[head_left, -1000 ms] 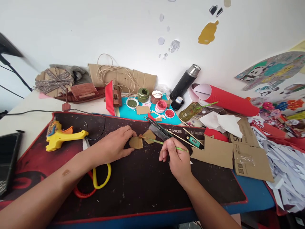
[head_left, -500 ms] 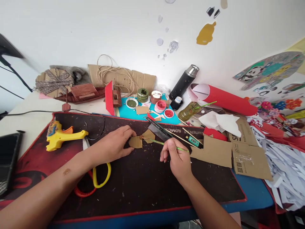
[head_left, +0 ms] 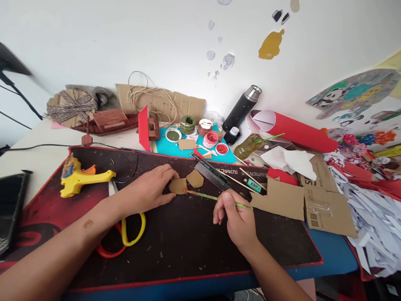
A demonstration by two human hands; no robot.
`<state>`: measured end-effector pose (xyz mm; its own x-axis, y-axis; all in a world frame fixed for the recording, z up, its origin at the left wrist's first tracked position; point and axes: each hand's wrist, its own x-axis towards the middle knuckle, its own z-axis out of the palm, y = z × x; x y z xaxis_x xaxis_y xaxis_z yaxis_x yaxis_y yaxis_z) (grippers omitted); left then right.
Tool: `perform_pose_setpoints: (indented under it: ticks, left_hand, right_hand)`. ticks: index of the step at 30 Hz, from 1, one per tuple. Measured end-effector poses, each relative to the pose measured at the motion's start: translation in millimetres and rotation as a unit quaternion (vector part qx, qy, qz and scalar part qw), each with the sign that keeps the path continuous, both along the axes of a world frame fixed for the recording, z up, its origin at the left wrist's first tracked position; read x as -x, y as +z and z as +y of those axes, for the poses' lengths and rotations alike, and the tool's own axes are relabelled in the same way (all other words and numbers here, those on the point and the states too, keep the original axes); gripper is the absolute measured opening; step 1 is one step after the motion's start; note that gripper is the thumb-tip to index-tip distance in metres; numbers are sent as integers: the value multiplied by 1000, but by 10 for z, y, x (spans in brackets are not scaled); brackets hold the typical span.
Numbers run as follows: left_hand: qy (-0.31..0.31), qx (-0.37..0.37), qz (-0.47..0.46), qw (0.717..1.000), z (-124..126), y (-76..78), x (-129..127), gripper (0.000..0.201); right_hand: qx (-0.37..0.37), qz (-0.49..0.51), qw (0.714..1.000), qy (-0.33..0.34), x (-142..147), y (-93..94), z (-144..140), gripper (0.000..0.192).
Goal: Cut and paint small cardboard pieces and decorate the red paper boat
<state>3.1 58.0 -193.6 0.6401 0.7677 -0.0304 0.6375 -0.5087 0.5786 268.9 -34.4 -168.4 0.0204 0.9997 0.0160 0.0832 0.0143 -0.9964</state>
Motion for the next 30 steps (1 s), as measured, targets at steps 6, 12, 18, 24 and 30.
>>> perform_pose_setpoints:
  ticks: [6,12,18,24,30]
  left_hand:
    - [-3,4,3,1000,1,1,3,30]
    - [2,-1,-1,1000,3,-18,6,32]
    - [0,-4,4,1000,4,-31,7,31]
    - [1,-3,2,1000,-5,-23,13,31]
    - [3,6,-4,1000,0,-28,15,31]
  right_hand:
    - [-1,-4,1000,27,128,-14,53,51]
    - [8,8,1000,8,28,-32,47,50]
    - [10,18,1000,16,76,-37,36,50]
    - [7,10,1000,18,58,-51,34,50]
    - [21,15,1000,-12,-80,-31,44,51]
